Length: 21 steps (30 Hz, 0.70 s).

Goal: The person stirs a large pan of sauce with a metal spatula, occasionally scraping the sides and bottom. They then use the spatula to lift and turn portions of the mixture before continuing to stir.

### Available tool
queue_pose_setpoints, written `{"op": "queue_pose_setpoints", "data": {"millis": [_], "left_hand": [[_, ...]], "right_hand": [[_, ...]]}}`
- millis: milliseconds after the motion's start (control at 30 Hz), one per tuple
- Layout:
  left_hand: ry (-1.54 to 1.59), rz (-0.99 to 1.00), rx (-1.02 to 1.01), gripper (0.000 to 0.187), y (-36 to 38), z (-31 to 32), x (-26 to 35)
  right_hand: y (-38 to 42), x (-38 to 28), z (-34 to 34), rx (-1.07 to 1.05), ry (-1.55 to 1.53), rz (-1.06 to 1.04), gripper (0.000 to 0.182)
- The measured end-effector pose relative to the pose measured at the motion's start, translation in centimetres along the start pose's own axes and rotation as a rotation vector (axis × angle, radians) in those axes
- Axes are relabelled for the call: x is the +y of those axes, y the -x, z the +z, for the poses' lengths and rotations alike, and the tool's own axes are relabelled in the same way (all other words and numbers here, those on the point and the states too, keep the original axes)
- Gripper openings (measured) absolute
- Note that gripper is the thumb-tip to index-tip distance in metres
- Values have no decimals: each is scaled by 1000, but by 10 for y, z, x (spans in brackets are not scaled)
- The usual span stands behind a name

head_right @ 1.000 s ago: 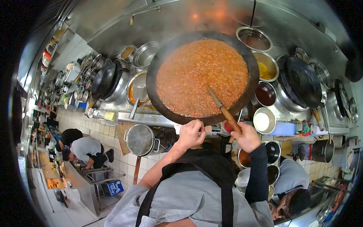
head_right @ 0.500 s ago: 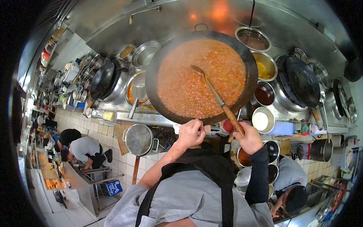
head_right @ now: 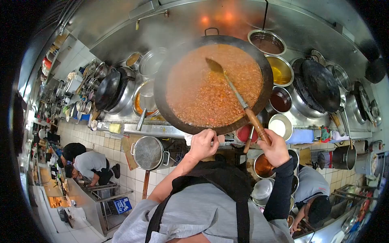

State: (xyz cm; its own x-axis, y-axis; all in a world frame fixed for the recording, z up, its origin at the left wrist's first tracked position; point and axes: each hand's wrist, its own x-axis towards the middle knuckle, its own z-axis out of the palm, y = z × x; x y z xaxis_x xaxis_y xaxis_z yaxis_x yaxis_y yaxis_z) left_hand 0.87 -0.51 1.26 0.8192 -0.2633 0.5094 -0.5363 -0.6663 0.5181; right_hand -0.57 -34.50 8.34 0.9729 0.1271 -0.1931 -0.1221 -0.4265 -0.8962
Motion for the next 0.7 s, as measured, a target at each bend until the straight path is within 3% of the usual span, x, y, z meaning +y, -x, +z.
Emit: {"op": "queue_pose_setpoints", "data": {"millis": [100,133,333,433,533,700], "left_hand": [[-7,-8,-16,18,1,0,-1],[-8,-6,-12,18,1,0,-1],[-17,1,-7,17,3,1,-2],[-17,4,-1,17,2,1,-1],[-18,5,1,18,1,0,-1],[-12,14,20,19,0,2,-1]], "right_hand": [[-11,7,4,173,70,-64,48],[-12,5,3,178,81,30,47],[-25,17,8,352,-2,33,42],[-40,49,4,386,147,-17,34],[-36,14,3,212,-85,280,28],[-31,4,16,121,-141,298,21]]}}
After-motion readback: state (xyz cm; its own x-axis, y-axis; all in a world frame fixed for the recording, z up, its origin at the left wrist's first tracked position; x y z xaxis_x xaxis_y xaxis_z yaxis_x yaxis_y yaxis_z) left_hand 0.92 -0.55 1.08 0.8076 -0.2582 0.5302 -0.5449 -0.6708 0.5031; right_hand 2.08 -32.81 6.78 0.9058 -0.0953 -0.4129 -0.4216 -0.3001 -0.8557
